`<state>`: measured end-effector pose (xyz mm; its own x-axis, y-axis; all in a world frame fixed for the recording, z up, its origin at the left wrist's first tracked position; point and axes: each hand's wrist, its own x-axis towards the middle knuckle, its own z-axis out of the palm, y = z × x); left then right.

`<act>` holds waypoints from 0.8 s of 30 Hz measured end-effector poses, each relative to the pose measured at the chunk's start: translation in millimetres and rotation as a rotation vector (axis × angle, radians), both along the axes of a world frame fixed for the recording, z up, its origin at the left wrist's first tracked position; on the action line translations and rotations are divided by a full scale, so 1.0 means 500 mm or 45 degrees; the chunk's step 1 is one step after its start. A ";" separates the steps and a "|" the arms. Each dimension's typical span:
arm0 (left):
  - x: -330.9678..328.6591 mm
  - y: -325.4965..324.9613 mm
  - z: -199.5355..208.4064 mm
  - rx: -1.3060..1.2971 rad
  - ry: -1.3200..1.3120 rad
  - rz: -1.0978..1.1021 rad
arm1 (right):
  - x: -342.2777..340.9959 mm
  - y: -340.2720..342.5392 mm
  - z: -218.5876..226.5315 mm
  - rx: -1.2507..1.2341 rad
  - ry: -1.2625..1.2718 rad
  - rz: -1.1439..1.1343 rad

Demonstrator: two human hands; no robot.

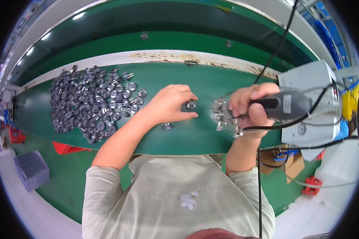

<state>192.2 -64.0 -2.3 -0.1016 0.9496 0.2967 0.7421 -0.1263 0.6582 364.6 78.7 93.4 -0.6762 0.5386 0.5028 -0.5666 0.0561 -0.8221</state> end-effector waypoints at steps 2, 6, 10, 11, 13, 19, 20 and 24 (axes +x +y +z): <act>-0.003 -0.010 0.009 -0.021 -0.044 0.004 | -0.015 0.016 -0.004 -0.032 0.162 0.192; -0.006 -0.011 -0.006 -0.038 -0.037 -0.024 | -0.020 0.018 -0.011 -0.100 0.285 0.293; -0.006 -0.013 -0.004 -0.094 0.002 -0.065 | -0.025 0.002 0.001 -0.067 0.259 0.215; -0.005 -0.014 -0.001 -0.104 0.011 -0.082 | -0.025 -0.003 0.003 -0.082 0.247 0.203; -0.004 -0.015 -0.005 -0.109 0.012 -0.101 | -0.027 -0.002 0.000 -0.074 0.234 0.226; -0.006 -0.013 -0.013 -0.106 -0.042 -0.093 | -0.030 0.000 -0.010 -0.051 0.221 0.192; -0.007 -0.013 -0.013 -0.110 -0.044 -0.092 | -0.031 0.001 -0.012 -0.045 0.231 0.202; -0.008 -0.012 -0.012 -0.119 -0.045 -0.088 | -0.034 -0.003 -0.014 -0.018 0.219 0.196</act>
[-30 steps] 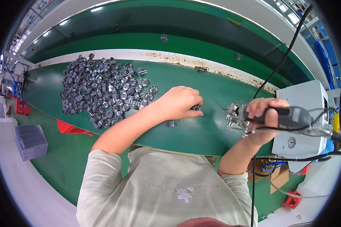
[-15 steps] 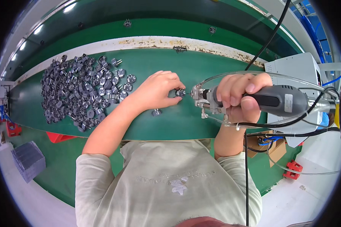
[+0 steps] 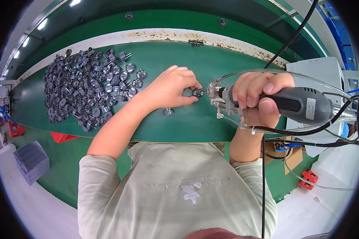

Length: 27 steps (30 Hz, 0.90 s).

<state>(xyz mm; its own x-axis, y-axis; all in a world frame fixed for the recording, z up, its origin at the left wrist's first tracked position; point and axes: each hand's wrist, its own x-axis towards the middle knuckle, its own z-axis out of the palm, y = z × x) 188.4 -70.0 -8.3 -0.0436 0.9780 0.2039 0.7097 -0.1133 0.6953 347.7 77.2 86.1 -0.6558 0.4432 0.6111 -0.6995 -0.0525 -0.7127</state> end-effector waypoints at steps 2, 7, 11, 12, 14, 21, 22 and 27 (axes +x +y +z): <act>-0.001 0.002 0.000 0.007 0.004 -0.006 | -0.002 0.001 -0.001 0.026 -0.005 0.017; 0.001 0.002 0.000 0.029 0.023 -0.008 | -0.004 0.001 -0.005 0.097 0.018 0.019; 0.004 0.000 -0.005 0.047 0.048 0.006 | -0.015 -0.021 -0.002 0.127 -0.038 -0.058; 0.005 -0.002 -0.008 0.050 0.051 0.013 | -0.018 -0.026 -0.004 0.145 -0.062 -0.075; 0.002 0.001 -0.007 0.016 0.027 0.010 | -0.023 -0.026 -0.001 0.178 -0.086 -0.070; 0.003 -0.001 -0.008 0.016 0.014 0.004 | -0.020 -0.022 0.002 0.279 -0.094 -0.045; 0.000 -0.001 -0.006 0.011 0.018 0.004 | -0.015 -0.021 0.004 0.249 -0.068 -0.040; -0.007 -0.006 -0.009 0.059 0.002 0.005 | 0.021 0.008 0.047 0.165 0.093 0.098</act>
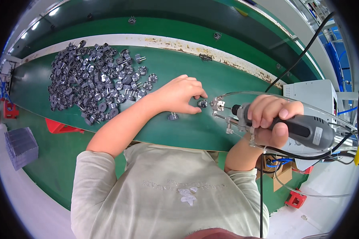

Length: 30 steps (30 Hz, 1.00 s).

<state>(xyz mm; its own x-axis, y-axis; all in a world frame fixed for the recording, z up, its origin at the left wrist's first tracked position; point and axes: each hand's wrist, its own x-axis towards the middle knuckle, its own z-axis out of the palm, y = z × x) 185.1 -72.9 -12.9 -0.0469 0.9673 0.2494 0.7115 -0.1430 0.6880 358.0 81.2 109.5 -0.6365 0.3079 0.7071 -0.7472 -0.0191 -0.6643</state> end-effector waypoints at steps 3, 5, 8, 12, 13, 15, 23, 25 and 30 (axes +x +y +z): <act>-0.001 0.005 0.005 -0.006 -0.008 -0.021 | -0.002 -0.014 0.000 -0.041 -0.031 -0.016; 0.002 0.001 0.006 -0.023 -0.011 -0.023 | -0.007 -0.040 -0.012 -0.138 -0.086 -0.095; 0.001 0.003 0.005 -0.022 -0.017 -0.024 | -0.014 -0.043 -0.025 -0.149 -0.134 -0.104; 0.002 0.001 0.001 -0.010 -0.029 -0.026 | -0.013 -0.025 -0.043 0.038 -0.145 -0.005; 0.002 0.003 0.001 0.000 -0.032 -0.030 | -0.013 -0.025 -0.043 0.046 -0.149 -0.009; 0.001 0.003 0.004 -0.011 -0.030 -0.034 | -0.014 -0.025 -0.043 0.063 -0.157 -0.018; 0.000 0.006 0.003 -0.026 -0.027 -0.028 | -0.022 -0.042 -0.040 -0.052 -0.123 -0.006; 0.000 0.005 0.003 -0.028 -0.027 -0.025 | -0.022 -0.046 -0.039 -0.044 -0.123 -0.025; 0.001 0.005 0.000 -0.017 -0.025 -0.025 | -0.019 -0.043 -0.038 -0.035 -0.112 -0.048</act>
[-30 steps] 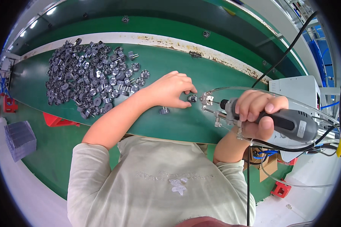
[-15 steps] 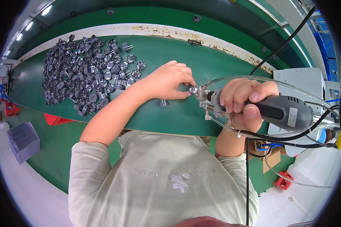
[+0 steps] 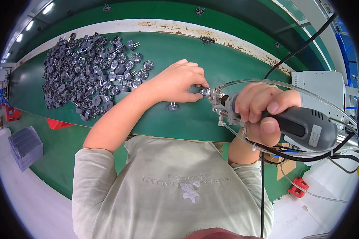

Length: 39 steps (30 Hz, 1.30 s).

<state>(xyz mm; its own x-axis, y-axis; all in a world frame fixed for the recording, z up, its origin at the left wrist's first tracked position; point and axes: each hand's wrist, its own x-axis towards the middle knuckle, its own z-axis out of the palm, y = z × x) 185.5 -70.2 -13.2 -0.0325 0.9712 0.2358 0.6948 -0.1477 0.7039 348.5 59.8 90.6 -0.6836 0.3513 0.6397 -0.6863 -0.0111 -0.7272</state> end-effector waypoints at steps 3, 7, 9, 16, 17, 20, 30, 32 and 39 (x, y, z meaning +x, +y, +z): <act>0.000 -0.001 0.000 0.003 0.015 -0.006 | 0.003 0.012 0.004 0.147 -0.050 0.025; 0.000 -0.002 0.004 -0.010 0.069 -0.029 | 0.000 0.018 -0.001 0.142 -0.067 0.048; -0.001 -0.002 0.005 -0.005 0.082 -0.034 | 0.001 0.020 0.000 0.137 -0.080 0.060; 0.002 -0.004 0.004 0.083 0.186 -0.026 | 0.001 0.023 0.007 0.082 -0.080 0.104; 0.003 -0.004 0.006 0.086 0.199 -0.028 | -0.001 0.021 0.007 0.044 -0.066 0.108; 0.004 -0.005 0.008 0.099 0.236 -0.034 | 0.000 0.022 0.006 0.024 -0.054 0.139; 0.009 -0.004 0.002 0.153 0.286 -0.041 | 0.002 0.029 0.004 0.106 -0.050 0.201; 0.009 -0.004 0.001 0.153 0.286 -0.039 | 0.002 0.032 0.004 0.123 -0.050 0.226; 0.011 -0.001 0.006 0.150 0.291 -0.042 | 0.006 0.046 0.010 0.194 -0.077 0.273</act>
